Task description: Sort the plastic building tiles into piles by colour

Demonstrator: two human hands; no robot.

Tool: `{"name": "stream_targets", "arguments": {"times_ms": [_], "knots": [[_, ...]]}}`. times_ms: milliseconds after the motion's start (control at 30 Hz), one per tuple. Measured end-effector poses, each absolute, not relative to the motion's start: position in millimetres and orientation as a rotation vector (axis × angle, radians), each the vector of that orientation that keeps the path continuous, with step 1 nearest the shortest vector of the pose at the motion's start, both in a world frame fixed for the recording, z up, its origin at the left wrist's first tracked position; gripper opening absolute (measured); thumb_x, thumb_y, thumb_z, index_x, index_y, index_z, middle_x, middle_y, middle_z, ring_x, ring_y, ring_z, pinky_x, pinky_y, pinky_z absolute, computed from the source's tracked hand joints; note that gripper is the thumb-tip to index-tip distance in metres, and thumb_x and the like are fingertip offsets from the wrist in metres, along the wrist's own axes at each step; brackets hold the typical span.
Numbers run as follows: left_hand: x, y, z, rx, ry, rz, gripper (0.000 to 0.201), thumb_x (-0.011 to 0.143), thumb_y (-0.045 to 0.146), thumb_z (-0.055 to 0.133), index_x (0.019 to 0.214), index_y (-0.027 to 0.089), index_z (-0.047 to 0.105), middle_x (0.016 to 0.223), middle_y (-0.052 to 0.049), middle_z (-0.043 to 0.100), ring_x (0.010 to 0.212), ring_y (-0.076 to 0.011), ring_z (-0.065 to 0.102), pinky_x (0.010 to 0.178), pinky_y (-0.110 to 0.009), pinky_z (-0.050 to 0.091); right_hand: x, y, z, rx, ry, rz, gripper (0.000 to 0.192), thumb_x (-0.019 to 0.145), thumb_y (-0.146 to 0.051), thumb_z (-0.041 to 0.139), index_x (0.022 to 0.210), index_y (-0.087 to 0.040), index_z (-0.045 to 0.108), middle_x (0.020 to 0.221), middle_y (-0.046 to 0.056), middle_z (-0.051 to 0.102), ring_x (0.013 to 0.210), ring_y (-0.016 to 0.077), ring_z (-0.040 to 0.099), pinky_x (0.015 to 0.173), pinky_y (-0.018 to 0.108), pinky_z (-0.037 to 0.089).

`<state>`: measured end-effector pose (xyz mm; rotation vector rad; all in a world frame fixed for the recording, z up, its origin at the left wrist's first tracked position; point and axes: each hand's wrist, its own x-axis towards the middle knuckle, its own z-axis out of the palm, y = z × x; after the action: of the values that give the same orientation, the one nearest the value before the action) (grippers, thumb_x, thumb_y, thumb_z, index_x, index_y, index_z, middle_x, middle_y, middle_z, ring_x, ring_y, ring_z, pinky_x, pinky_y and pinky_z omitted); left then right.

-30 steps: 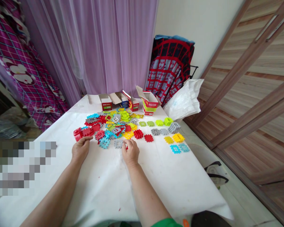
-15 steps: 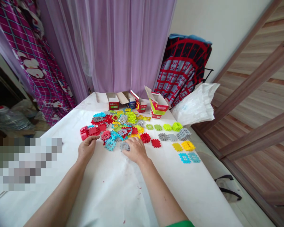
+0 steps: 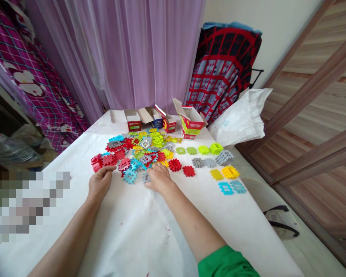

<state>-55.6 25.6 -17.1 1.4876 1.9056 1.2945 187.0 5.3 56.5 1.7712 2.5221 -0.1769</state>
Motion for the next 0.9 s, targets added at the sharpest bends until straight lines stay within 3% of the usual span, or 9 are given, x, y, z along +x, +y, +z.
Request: {"name": "stream_targets", "arguments": {"times_ms": [333, 500, 633, 767, 900], "knots": [[-55.8, 24.5, -16.0, 1.511, 1.902, 1.286, 0.028, 0.076, 0.032, 0.048, 0.087, 0.027, 0.072, 0.09, 0.002, 0.077, 0.088, -0.019, 0.07, 0.085, -0.029, 0.052, 174.2, 12.4, 61.0, 1.831, 2.5, -0.171, 0.033, 0.061, -0.035, 0.076, 0.091, -0.023, 0.071, 0.104, 0.009, 0.065, 0.1, 0.0279, 0.06, 0.082, 0.035, 0.048], [-57.8, 24.4, -17.1, 1.505, 1.911, 1.278, 0.029, 0.075, 0.033, 0.047, 0.087, 0.027, 0.073, 0.086, 0.002, 0.077, 0.086, -0.0195, 0.069, 0.082, -0.029, 0.053, 194.4, 0.2, 64.5, 1.791, 2.6, -0.164, 0.042, 0.063, -0.037, 0.075, 0.104, -0.028, 0.068, 0.105, 0.005, 0.064, 0.099, 0.0236, 0.058, 0.081, 0.031, 0.046], [-57.9, 24.4, -16.1, 1.492, 1.922, 1.257, 0.029, 0.073, 0.034, 0.049, 0.087, 0.028, 0.073, 0.091, 0.003, 0.077, 0.087, -0.0196, 0.069, 0.078, -0.028, 0.053, 272.8, -8.0, 83.2, 1.955, 2.596, -0.09, 0.051, 0.069, -0.039, 0.071, 0.119, -0.031, 0.062, 0.108, 0.003, 0.064, 0.098, 0.0222, 0.058, 0.082, 0.03, 0.044], [-56.1, 24.8, -14.8, 1.516, 1.949, 1.217, 0.03, 0.073, 0.036, 0.048, 0.088, 0.028, 0.073, 0.089, 0.002, 0.076, 0.085, -0.02, 0.069, 0.071, -0.027, 0.051, 387.2, -1.0, 118.6, 2.238, 2.235, 0.15, 0.053, 0.076, -0.031, 0.065, 0.127, -0.026, 0.058, 0.112, 0.007, 0.064, 0.104, 0.0238, 0.058, 0.085, 0.03, 0.043], [-54.0, 25.3, -14.5, 1.544, 1.964, 1.171, 0.03, 0.074, 0.036, 0.048, 0.088, 0.029, 0.073, 0.091, 0.002, 0.076, 0.084, -0.0201, 0.069, 0.068, -0.027, 0.05, 467.5, 11.1, 142.0, 2.207, 1.906, 0.206, 0.056, 0.077, -0.032, 0.064, 0.132, -0.026, 0.055, 0.119, 0.012, 0.062, 0.108, 0.027, 0.058, 0.086, 0.034, 0.043]]}}
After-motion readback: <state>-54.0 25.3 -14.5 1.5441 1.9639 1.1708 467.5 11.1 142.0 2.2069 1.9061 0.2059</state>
